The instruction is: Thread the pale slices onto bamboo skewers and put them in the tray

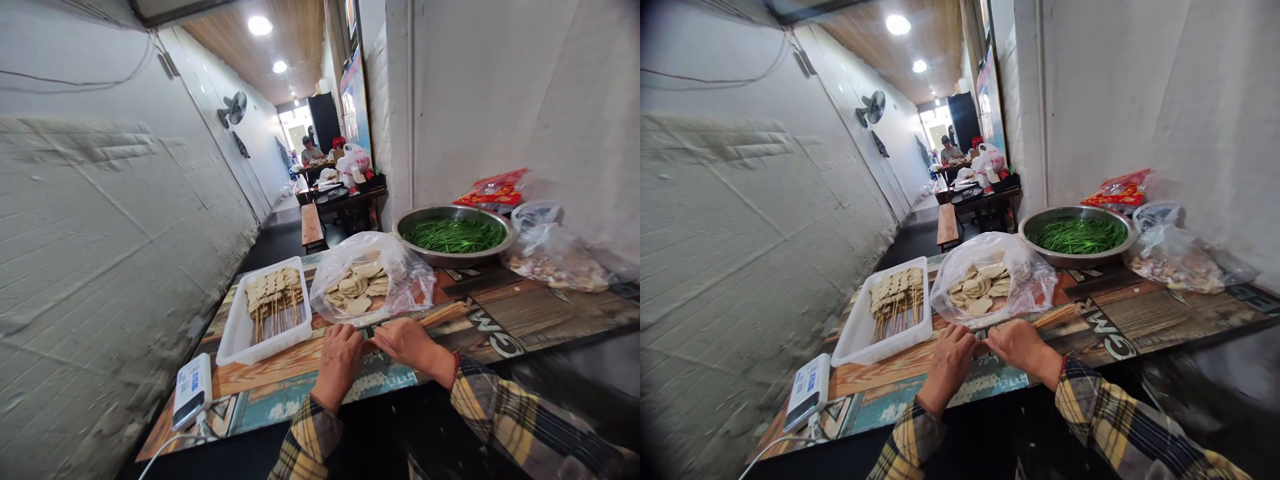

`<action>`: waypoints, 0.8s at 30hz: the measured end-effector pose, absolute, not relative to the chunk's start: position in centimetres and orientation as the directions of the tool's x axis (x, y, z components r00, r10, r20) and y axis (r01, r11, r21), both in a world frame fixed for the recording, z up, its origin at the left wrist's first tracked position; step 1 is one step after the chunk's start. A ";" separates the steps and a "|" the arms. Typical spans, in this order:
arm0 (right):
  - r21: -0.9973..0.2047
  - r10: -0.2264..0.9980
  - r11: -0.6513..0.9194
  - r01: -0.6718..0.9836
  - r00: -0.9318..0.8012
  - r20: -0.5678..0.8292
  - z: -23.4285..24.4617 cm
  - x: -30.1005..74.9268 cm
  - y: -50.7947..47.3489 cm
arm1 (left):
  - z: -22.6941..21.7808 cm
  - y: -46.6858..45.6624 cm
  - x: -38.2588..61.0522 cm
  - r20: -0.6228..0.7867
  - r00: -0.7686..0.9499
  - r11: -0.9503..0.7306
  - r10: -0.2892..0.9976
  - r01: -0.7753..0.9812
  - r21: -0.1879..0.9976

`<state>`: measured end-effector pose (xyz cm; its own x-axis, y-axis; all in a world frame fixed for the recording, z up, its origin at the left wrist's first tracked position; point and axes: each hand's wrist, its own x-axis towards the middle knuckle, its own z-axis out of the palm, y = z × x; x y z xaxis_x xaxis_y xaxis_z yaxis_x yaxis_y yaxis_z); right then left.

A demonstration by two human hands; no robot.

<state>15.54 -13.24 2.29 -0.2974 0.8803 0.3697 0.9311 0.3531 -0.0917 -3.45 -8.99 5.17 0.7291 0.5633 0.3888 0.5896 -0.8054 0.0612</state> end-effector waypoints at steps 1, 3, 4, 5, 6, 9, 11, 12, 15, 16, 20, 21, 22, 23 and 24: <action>-0.090 0.882 0.355 0.931 -0.302 0.363 2.4 15.5 -13.3 | 5.2 -9.0 -3.5 0.384 0.737 -0.810 0.556 0.585 0.049; -0.091 0.882 0.361 0.928 -0.308 0.355 2.5 15.5 -13.3 | 5.2 -9.1 -3.6 0.374 0.751 -0.819 0.544 0.572 0.042; -0.093 0.883 0.362 0.927 -0.309 0.354 2.6 15.4 -13.4 | 5.3 -9.0 -3.6 0.372 0.754 -0.821 0.542 0.569 0.044; -0.096 0.883 0.362 0.927 -0.308 0.355 2.6 15.4 -13.4 | 5.3 -9.0 -3.7 0.369 0.756 -0.823 0.541 0.566 0.046; -0.098 0.883 0.361 0.927 -0.306 0.357 2.7 15.4 -13.4 | 5.3 -9.0 -3.7 0.366 0.758 -0.824 0.540 0.564 0.047; -0.095 0.877 0.363 0.927 -0.305 0.370 2.7 15.3 -13.6 | 5.2 -9.0 -3.9 0.371 0.759 -0.827 0.535 0.560 0.045; -0.085 0.868 0.373 0.924 -0.315 0.382 2.7 15.4 -13.6 | 4.9 -9.0 -4.1 0.379 0.755 -0.827 0.535 0.561 0.049; -0.077 0.864 0.378 0.923 -0.321 0.389 2.7 15.4 -13.6 | 4.7 -9.0 -4.3 0.385 0.751 -0.826 0.536 0.561 0.056; -0.055 0.851 0.392 0.918 -0.339 0.401 2.6 16.0 -13.4 | 4.1 -8.9 -5.0 0.402 0.745 -0.831 0.533 0.551 0.081; -0.050 0.849 0.393 0.918 -0.341 0.403 2.6 16.3 -13.3 | 4.0 -8.7 -5.3 0.410 0.739 -0.830 0.535 0.550 0.092; -0.036 0.850 0.375 0.926 -0.328 0.411 2.2 18.1 -12.7 | 3.8 -8.1 -6.8 0.429 0.698 -0.807 0.573 0.571 0.149; -0.032 0.849 0.372 0.928 -0.326 0.415 2.2 18.7 -12.6 | 3.8 -8.0 -7.2 0.426 0.692 -0.802 0.583 0.575 0.162; -0.029 0.847 0.370 0.929 -0.324 0.421 2.2 19.2 -12.5 | 3.8 -7.9 -7.6 0.425 0.686 -0.797 0.590 0.578 0.173; -0.026 0.845 0.369 0.929 -0.324 0.426 2.2 19.7 -12.4 | 3.8 -7.7 -8.0 0.429 0.679 -0.793 0.596 0.580 0.185; -0.021 0.842 0.371 0.928 -0.327 0.430 2.2 20.2 -12.4 | 3.8 -7.6 -8.3 0.434 0.669 -0.788 0.603 0.583 0.196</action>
<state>20.19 -12.38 2.18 -0.3268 0.8418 0.4297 0.9282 0.3714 -0.0214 -8.32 -7.57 3.80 0.6690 0.6032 0.4344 0.5832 -0.7882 0.1963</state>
